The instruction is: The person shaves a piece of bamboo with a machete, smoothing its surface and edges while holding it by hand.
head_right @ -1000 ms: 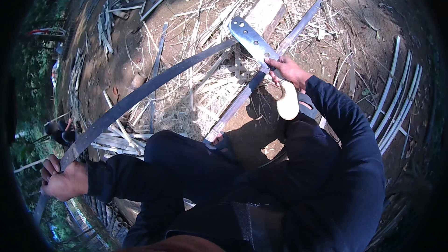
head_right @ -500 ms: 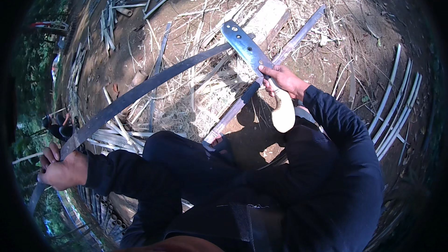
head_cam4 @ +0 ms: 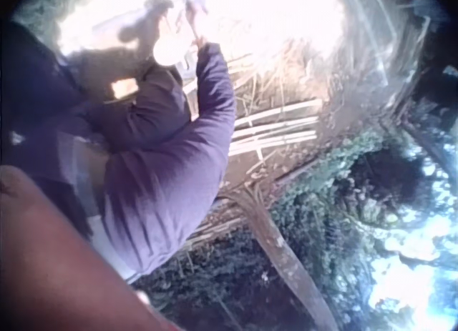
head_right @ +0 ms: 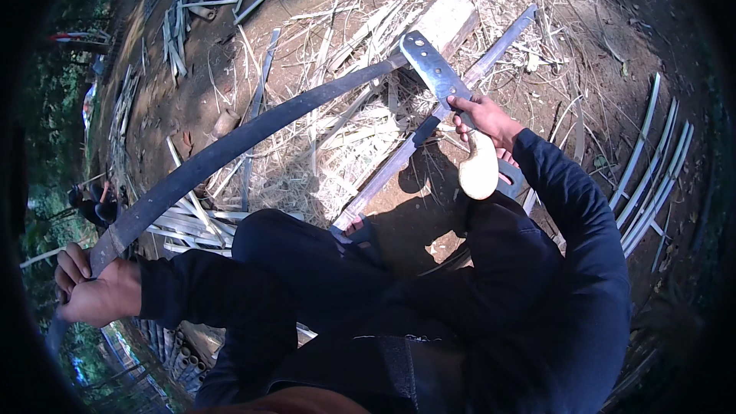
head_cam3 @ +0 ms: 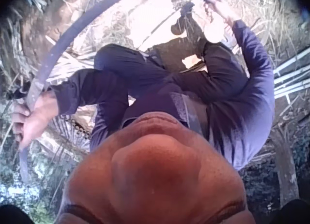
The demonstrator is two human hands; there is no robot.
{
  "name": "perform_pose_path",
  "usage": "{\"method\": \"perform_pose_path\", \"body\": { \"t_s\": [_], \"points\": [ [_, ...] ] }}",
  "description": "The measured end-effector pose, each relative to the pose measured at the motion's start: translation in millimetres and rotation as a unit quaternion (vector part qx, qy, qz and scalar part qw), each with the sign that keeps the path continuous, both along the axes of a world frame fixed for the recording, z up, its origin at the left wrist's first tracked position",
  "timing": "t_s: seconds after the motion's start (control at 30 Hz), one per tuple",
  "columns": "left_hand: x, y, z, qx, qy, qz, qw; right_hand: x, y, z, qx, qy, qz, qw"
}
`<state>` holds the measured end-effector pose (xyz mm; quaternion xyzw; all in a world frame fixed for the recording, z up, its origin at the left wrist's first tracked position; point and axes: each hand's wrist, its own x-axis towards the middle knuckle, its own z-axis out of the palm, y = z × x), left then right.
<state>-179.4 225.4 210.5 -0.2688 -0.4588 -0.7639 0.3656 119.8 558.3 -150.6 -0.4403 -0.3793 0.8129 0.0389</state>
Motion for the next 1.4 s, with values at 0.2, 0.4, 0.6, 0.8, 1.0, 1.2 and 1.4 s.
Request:
{"method": "perform_pose_path", "body": {
  "t_s": [0.2, 0.4, 0.6, 0.8, 1.0, 1.2, 1.4],
  "points": [
    [-19, -38, 8, -0.016, 0.013, -0.234, 0.972, -14, -10, 29, 0.051, 0.048, 0.114, 0.991],
    [-17, -34, 3, -0.026, 0.031, -0.289, 0.956, -22, -22, 29, -0.012, 0.032, 0.028, 0.999],
    [-14, -39, 6, -0.019, 0.041, -0.369, 0.928, -22, 0, 22, 0.051, -0.011, 0.062, 0.997],
    [-17, -48, 10, -0.019, 0.022, -0.376, 0.926, -14, -11, 25, 0.037, 0.044, 0.106, 0.993],
    [-23, -49, 5, -0.009, 0.022, -0.275, 0.961, -14, -33, 22, -0.026, 0.034, 0.025, 0.999],
    [-9, -28, -2, -0.008, -0.022, -0.042, 0.999, -3, -23, 0, -0.024, 0.030, 0.011, 0.999],
    [-40, -64, 2, 0.011, -0.019, -0.203, 0.979, -9, -52, 27, -0.038, 0.124, 0.113, 0.985]
  ]
}}
